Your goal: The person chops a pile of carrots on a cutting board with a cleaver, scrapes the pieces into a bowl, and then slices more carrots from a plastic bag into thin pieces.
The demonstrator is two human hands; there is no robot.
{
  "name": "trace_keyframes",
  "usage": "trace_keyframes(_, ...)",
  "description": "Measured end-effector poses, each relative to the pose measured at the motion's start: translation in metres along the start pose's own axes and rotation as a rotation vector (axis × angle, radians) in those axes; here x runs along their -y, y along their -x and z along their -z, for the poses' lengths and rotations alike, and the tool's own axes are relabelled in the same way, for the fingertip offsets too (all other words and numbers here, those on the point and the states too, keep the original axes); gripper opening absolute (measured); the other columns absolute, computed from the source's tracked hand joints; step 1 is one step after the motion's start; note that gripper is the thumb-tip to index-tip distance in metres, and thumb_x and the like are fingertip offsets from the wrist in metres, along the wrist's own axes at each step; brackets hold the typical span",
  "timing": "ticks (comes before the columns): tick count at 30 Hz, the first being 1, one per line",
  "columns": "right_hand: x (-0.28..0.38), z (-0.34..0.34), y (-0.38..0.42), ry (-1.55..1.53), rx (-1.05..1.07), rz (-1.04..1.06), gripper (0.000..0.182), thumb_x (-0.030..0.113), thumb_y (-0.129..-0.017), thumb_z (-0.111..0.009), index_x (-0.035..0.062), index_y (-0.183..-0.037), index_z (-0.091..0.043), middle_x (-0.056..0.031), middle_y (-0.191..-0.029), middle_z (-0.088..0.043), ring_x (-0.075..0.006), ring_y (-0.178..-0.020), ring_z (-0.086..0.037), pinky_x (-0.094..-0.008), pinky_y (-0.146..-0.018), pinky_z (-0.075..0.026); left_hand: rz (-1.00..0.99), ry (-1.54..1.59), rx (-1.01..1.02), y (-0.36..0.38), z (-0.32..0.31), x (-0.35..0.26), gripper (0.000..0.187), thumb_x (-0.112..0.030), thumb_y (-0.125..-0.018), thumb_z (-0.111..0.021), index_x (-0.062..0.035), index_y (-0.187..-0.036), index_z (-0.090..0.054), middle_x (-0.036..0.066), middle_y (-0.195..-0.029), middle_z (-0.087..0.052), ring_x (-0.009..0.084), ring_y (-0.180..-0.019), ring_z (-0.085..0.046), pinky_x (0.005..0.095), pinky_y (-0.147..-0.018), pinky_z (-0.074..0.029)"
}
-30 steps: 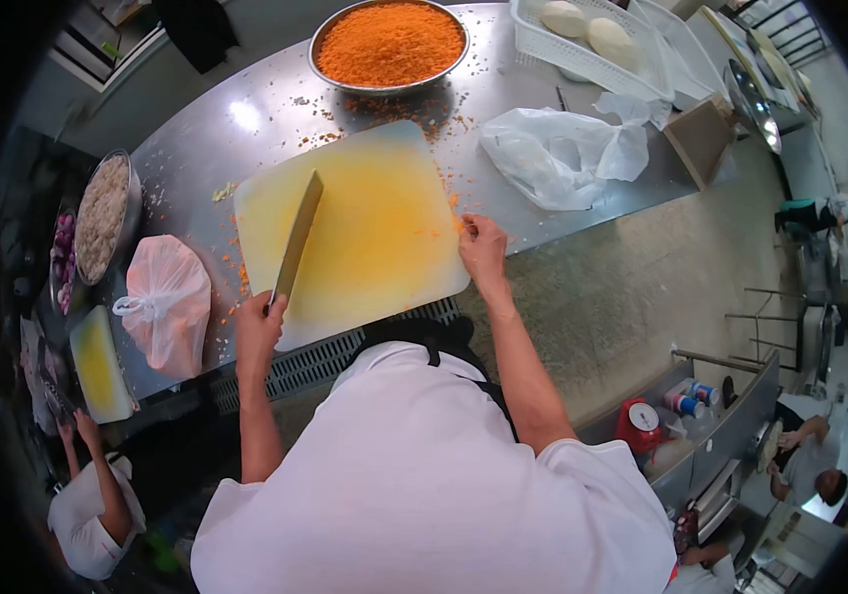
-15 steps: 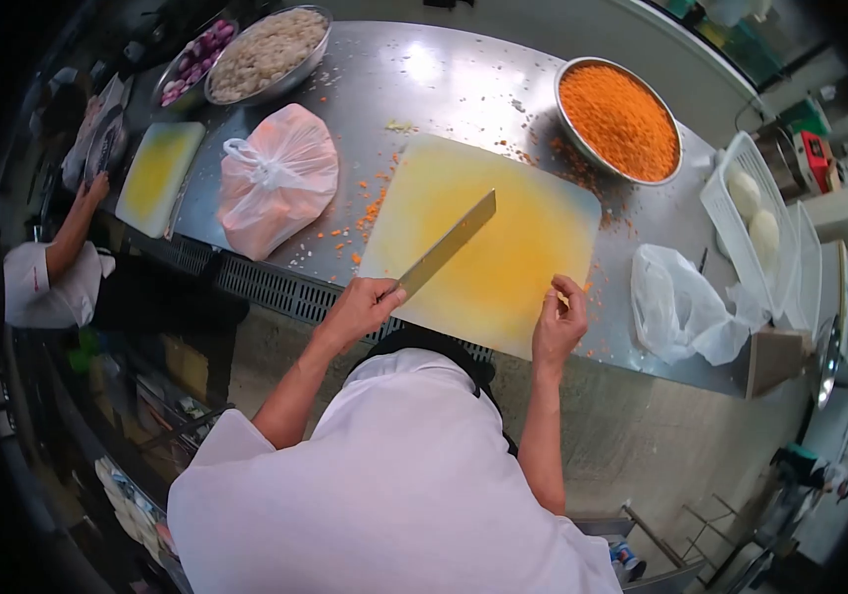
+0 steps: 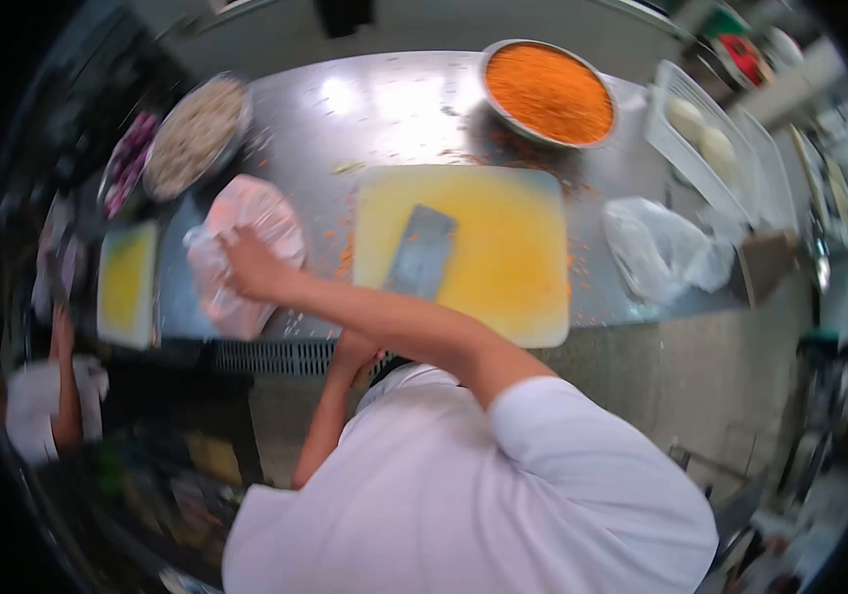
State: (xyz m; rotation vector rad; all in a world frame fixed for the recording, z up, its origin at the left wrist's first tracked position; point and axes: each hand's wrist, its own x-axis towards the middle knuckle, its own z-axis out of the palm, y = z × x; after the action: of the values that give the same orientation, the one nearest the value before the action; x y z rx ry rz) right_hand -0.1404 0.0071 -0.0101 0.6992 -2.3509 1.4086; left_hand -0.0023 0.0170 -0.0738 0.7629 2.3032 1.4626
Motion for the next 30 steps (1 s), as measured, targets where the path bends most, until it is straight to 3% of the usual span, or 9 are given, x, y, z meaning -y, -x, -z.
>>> trace_keyframes(1,-0.01,-0.025,-0.005,0.048,0.042,-0.085,0.064,0.02,-0.072,-0.072,-0.007,-0.125,-0.046,-0.0261,-0.117,-0.052,-0.0436,-0.11,-0.048,-0.0502,-0.094,-0.043,0.028,0.042,0.019,0.001,-0.001,0.006,0.015,-0.009,-0.089,-0.051,0.0022,-0.084,-0.059,0.007,-0.055,-0.055,0.0137,-0.038,-0.051,0.0284,-0.034,-0.042)
trace_keyframes(3,-0.026,-0.045,-0.003,0.113,0.058,-0.196,0.065,0.018,-0.071,-0.072,-0.0057,-0.125,-0.046,-0.0257,-0.115,-0.052,-0.0436,-0.109,-0.049,-0.0509,-0.092,-0.043,0.335,0.244,0.074,0.0,-0.001,0.005,0.015,-0.01,-0.089,-0.051,0.0013,-0.084,-0.059,0.007,-0.055,-0.055,0.0135,-0.038,-0.051,0.0284,-0.035,-0.042)
trace_keyframes(5,-0.022,-0.049,-0.006,0.306,0.043,-0.158,0.065,0.018,-0.067,-0.075,-0.0023,-0.122,-0.046,-0.0233,-0.112,-0.056,-0.043,-0.102,-0.054,-0.0509,-0.085,-0.046,0.558,0.337,0.092,-0.004,0.003,0.004,0.015,-0.012,-0.089,-0.051,0.0004,-0.084,-0.059,0.006,-0.055,-0.055,0.0133,-0.039,-0.051,0.0283,-0.035,-0.042)
trace_keyframes(7,-0.037,-0.049,-0.013,0.209,0.017,-0.137,0.06,0.017,-0.066,-0.075,0.0006,-0.118,-0.049,-0.021,-0.106,-0.059,-0.0414,-0.098,-0.057,-0.0496,-0.081,-0.047,0.638,0.372,0.107,-0.004,0.006,0.003,0.015,-0.013,-0.089,-0.052,-0.0005,-0.084,-0.059,0.006,-0.055,-0.055,0.0131,-0.039,-0.051,0.0283,-0.035,-0.042)
trace_keyframes(12,-0.059,-0.027,-0.035,0.031,0.123,-0.063,0.039,0.016,-0.063,-0.075,0.0072,-0.097,-0.058,-0.0151,-0.088,-0.065,-0.0363,-0.086,-0.062,-0.0449,-0.071,-0.048,0.714,0.399,0.139,-0.012,0.011,-0.004,0.015,-0.015,-0.089,-0.052,-0.0024,-0.084,-0.059,0.005,-0.055,-0.055,0.0127,-0.039,-0.051,0.0283,-0.036,-0.042)
trace_keyframes(17,-0.039,-0.005,-0.037,-0.125,0.221,-0.28,0.02,0.011,-0.064,-0.065,0.008,-0.081,-0.056,-0.016,-0.082,-0.064,-0.0379,-0.084,-0.061,-0.0463,-0.069,-0.046,0.697,0.489,0.111,-0.016,0.018,-0.021,0.013,-0.007,-0.087,-0.048,-0.0007,-0.083,-0.059,0.004,-0.054,-0.053,0.0111,-0.039,-0.05,0.0266,-0.033,-0.04)
trace_keyframes(25,0.002,0.071,-0.042,-0.218,0.065,-0.37,0.021,0.007,-0.065,-0.061,0.0077,-0.085,-0.054,-0.0172,-0.081,-0.061,-0.041,-0.084,-0.058,-0.0487,-0.07,-0.044,0.637,0.473,0.184,-0.011,0.013,0.005,0.022,-0.023,-0.095,-0.057,-0.0019,-0.088,-0.059,0.004,-0.054,-0.055,0.0113,-0.038,-0.05,0.0267,-0.034,-0.04)
trace_keyframes(29,0.026,0.168,-0.015,-0.191,-0.086,-0.34,0.029,0.007,-0.06,-0.068,0.0051,-0.084,-0.052,-0.0148,-0.073,-0.059,-0.0327,-0.071,-0.06,-0.0411,-0.065,-0.046,0.681,0.469,0.197,-0.013,0.01,0.002,0.028,-0.031,-0.096,-0.058,-0.0036,-0.089,-0.057,0.003,-0.054,-0.055,0.0106,-0.037,-0.048,0.026,-0.035,-0.041)
trace_keyframes(30,0.034,0.199,-0.008,-0.244,-0.142,-0.377,0.029,0.005,-0.059,-0.068,0.005,-0.083,-0.052,-0.0124,-0.072,-0.058,-0.0291,-0.071,-0.06,-0.0388,-0.066,-0.047,0.797,0.422,0.173,-0.014,0.011,-0.005,0.028,-0.032,-0.096,-0.058,-0.0048,-0.087,-0.057,0.003,-0.054,-0.055,0.0104,-0.038,-0.049,0.0262,-0.035,-0.04)
